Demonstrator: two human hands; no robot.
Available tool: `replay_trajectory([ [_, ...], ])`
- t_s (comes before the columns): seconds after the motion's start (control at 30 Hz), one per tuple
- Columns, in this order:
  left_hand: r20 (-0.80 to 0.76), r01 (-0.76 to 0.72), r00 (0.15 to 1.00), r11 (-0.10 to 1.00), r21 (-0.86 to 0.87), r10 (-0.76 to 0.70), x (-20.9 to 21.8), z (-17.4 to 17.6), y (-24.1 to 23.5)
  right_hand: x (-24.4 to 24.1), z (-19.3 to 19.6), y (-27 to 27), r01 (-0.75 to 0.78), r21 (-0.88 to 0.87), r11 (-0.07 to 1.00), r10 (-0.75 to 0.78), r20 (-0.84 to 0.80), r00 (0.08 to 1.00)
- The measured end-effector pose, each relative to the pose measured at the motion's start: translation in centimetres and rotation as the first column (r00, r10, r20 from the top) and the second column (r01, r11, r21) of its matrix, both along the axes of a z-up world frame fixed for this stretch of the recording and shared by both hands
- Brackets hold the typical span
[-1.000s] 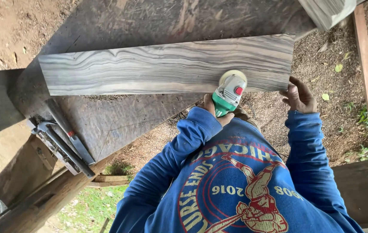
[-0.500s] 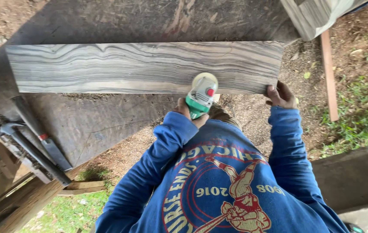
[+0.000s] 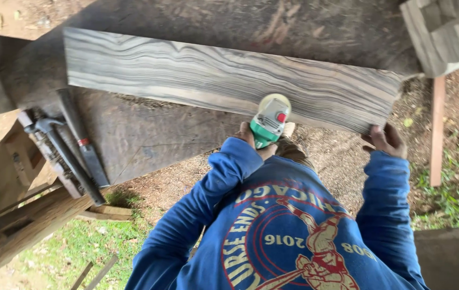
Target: The person uses a green orbital sander to smooth the surface of a long, weathered wooden plank resting on a workbench. They move the sander back and forth along the length of the plank, then flip it to sand the edges and the opposite side.
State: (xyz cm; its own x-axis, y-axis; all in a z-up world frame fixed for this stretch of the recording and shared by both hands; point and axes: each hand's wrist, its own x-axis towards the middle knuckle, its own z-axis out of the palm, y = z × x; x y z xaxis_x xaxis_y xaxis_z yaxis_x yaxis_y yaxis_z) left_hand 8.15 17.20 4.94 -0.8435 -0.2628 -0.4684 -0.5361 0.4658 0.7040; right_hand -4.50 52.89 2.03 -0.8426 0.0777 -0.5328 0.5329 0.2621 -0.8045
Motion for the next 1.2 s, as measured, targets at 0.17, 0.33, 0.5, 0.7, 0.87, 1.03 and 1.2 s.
replay_trajectory([
  [0.17, 0.09, 0.015, 0.996, 0.999, -0.051, -0.011, -0.3, 0.9, -1.2, 0.0, 2.1, -1.1, -0.01, 0.009, 1.0, 0.01, 0.023, 1.0],
  [0.33, 0.212, 0.031, 0.977, 0.998, -0.048, -0.02, -0.3, 1.2, -2.4, 0.2, 1.6, -0.8, -0.011, -0.011, 1.0, 0.011, -0.017, 1.0],
  [0.5, 0.233, 0.01, 0.972, 1.0, -0.016, -0.006, -0.2, 3.3, -3.9, 0.0, 1.9, -0.9, -0.046, 0.006, 0.999, 0.046, -0.016, 0.999],
  [0.7, 0.221, -0.033, 0.975, 0.999, 0.018, 0.028, 0.3, 3.3, -5.3, 0.0, 0.9, -0.5, -0.034, -0.007, 0.999, 0.034, -0.018, 0.999],
  [0.87, 0.113, -0.146, 0.985, 0.981, 0.127, 0.132, 1.9, -0.8, -5.5, 0.3, -1.0, 0.5, 0.033, 0.018, 0.999, -0.032, -0.049, 0.998],
  [1.03, 0.011, -0.2, 0.979, 0.965, 0.171, 0.201, 3.0, -1.3, -6.5, 0.0, -3.3, 1.6, 0.085, -0.044, 0.995, -0.086, -0.034, 0.996],
  [1.2, -0.005, -0.237, 0.97, 0.955, 0.177, 0.242, 3.1, -0.4, -7.6, -0.1, -1.0, 0.2, 0.096, 0.028, 0.995, -0.097, 0.04, 0.994],
])
